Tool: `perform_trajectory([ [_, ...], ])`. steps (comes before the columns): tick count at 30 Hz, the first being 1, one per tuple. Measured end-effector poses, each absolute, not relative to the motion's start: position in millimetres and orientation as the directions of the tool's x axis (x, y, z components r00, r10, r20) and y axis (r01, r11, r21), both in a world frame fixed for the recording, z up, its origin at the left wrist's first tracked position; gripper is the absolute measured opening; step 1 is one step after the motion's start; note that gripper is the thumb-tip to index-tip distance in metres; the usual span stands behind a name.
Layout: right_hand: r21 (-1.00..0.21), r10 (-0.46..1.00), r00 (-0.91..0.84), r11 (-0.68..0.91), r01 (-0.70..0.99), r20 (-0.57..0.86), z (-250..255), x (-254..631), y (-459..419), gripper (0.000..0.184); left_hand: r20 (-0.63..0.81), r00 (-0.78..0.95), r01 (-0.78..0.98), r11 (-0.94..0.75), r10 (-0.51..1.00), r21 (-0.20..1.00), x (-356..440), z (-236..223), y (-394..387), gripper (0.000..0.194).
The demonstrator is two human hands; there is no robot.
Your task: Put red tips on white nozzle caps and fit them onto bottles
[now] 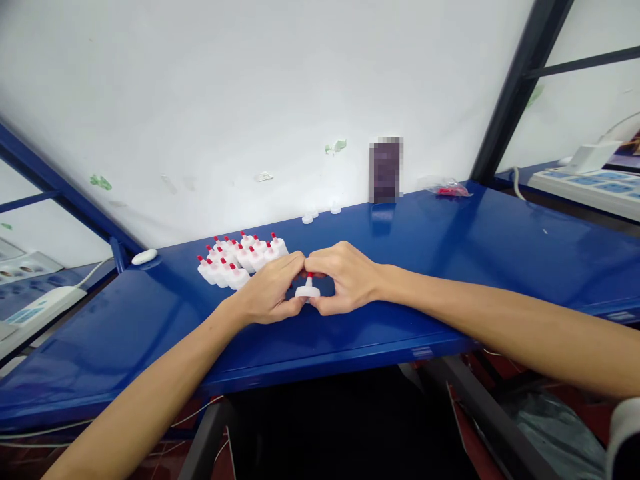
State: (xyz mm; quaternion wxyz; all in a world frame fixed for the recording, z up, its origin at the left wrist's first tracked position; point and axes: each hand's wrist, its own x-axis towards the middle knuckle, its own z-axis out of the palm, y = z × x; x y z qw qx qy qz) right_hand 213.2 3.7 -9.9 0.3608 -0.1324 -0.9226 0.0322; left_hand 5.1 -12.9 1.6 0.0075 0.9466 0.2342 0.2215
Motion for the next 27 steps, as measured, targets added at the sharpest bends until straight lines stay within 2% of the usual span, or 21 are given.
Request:
perform_trajectory([
  [10,-0.172,0.23,-0.706,0.973,0.154,0.67,-14,216,4,0.016,0.392,0.788,0.449,-0.879,0.475,0.162,10,-5,-19,0.019],
  [17,-0.153,0.216,-0.694,0.976,0.153,0.687,-19,218,3,0.022,0.435,0.769,0.427,-0.882,0.469,0.196,16,-14,-21,0.02],
  [20,-0.211,0.251,-0.707,0.967,0.145,0.662,-16,220,1,0.021,0.459,0.756,0.424,-0.883,0.467,0.201,17,-16,-20,0.015],
  [23,-0.274,0.304,-0.715,0.948,0.162,0.629,-10,221,-2,0.025,0.523,0.721,0.447,-0.882,0.454,0.149,15,-14,-17,0.016],
  [27,-0.304,0.331,-0.739,0.936,0.177,0.587,1,218,-5,0.035,0.617,0.705,0.481,-0.875,0.348,-0.055,7,-7,-13,0.017],
])
